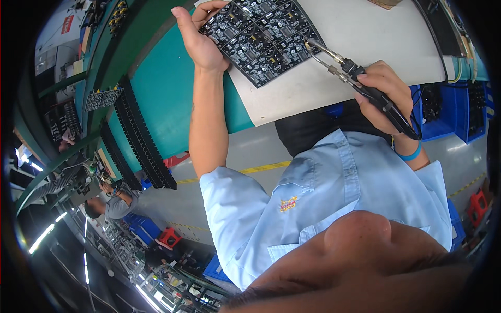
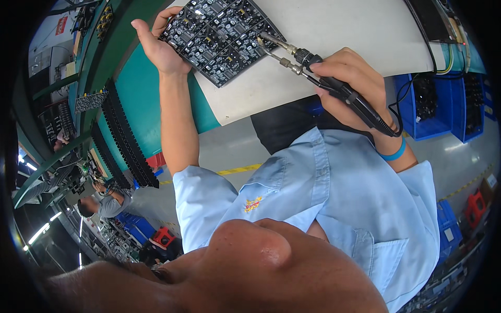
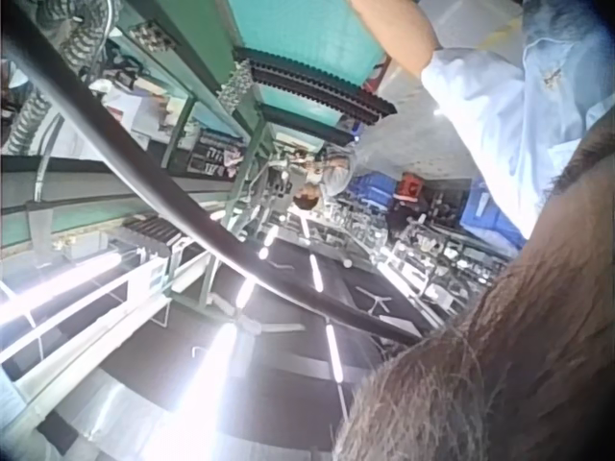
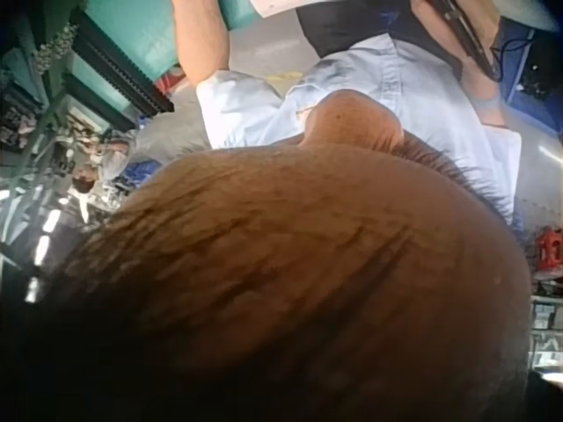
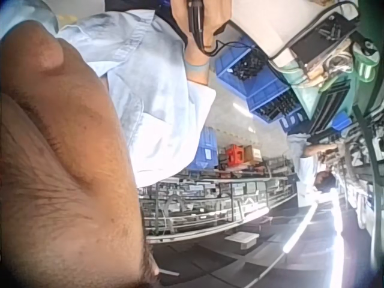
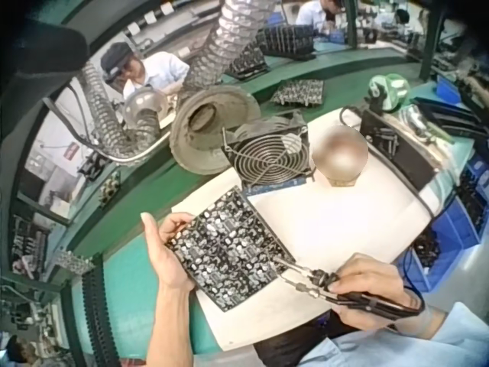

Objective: Soldering components onto a circuit board and inspecting the assembly on a production line.

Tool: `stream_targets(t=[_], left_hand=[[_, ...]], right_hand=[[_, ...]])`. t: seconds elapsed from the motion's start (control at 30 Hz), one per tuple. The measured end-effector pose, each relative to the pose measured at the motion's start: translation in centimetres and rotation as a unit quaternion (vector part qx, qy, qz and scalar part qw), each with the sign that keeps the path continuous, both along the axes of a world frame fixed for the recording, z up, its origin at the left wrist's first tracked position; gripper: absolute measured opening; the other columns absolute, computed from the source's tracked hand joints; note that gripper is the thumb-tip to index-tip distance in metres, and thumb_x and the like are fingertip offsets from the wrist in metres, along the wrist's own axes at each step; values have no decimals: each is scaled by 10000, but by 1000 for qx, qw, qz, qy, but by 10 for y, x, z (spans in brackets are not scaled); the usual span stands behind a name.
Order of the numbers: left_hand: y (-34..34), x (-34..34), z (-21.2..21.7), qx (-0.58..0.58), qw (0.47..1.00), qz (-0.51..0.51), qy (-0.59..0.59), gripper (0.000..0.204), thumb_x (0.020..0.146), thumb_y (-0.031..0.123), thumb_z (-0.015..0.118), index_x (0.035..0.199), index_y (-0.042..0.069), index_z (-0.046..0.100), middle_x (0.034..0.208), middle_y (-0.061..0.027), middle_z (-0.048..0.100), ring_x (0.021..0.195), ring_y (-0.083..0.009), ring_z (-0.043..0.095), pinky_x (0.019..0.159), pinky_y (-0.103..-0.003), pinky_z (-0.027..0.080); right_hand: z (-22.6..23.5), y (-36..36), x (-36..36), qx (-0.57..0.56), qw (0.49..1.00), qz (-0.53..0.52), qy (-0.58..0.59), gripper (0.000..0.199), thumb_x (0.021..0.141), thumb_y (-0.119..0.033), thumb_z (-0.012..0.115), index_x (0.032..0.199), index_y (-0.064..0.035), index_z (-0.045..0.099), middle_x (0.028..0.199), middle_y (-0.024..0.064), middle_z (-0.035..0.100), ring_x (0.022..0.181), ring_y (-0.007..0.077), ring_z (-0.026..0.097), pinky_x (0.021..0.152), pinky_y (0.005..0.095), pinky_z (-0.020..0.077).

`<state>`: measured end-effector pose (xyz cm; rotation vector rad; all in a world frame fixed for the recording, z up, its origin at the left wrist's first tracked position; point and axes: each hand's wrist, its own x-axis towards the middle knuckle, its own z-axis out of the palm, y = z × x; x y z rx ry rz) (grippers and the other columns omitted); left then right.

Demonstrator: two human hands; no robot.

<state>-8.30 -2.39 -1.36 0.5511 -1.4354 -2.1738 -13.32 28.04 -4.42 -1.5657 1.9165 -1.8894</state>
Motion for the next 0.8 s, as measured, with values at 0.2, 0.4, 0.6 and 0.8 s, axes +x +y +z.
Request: stream_targets(t=[0.2, 0.4, 0.6, 0.8], left_hand=[[2, -1, 1, 13, 1000, 18, -1, 738, 1001, 674, 331, 894, 32, 681, 771, -58, 657, 659, -137, 579, 634, -244, 448], [2, -1, 1, 10, 1000, 22, -8, 735, 999, 675, 337, 891, 34, 681, 772, -57, 656, 657, -138, 578, 630, -247, 449], [0, 0, 1, -4, 1000, 15, -15, 763, 994, 696, 308, 924, 28, 671, 778, -62, 659, 664, -141, 576, 645, -248, 448], [-11, 6, -4, -107, 993, -18, -38, 859, 981, 734, 205, 1019, 17, 678, 921, -152, 713, 799, -236, 666, 729, -341, 511]], right_hand=[[-1, -2, 1, 15, 1000, 0, 2, 422, 674, 87, 697, 1092, 36, 687, 936, 129, 682, 766, 223, 579, 715, 307, 490], [-5, 0, 1, 30, 1000, -4, 8, 413, 671, 86, 698, 1081, 34, 695, 931, 125, 684, 768, 220, 579, 717, 305, 491], [-1, 2, 0, 40, 999, -1, 14, 417, 672, 84, 699, 1086, 34, 695, 931, 120, 684, 768, 221, 578, 714, 302, 490], [3, 5, -4, 34, 999, -4, 11, 414, 688, 84, 696, 1100, 36, 691, 927, 128, 680, 767, 218, 582, 710, 294, 488]])
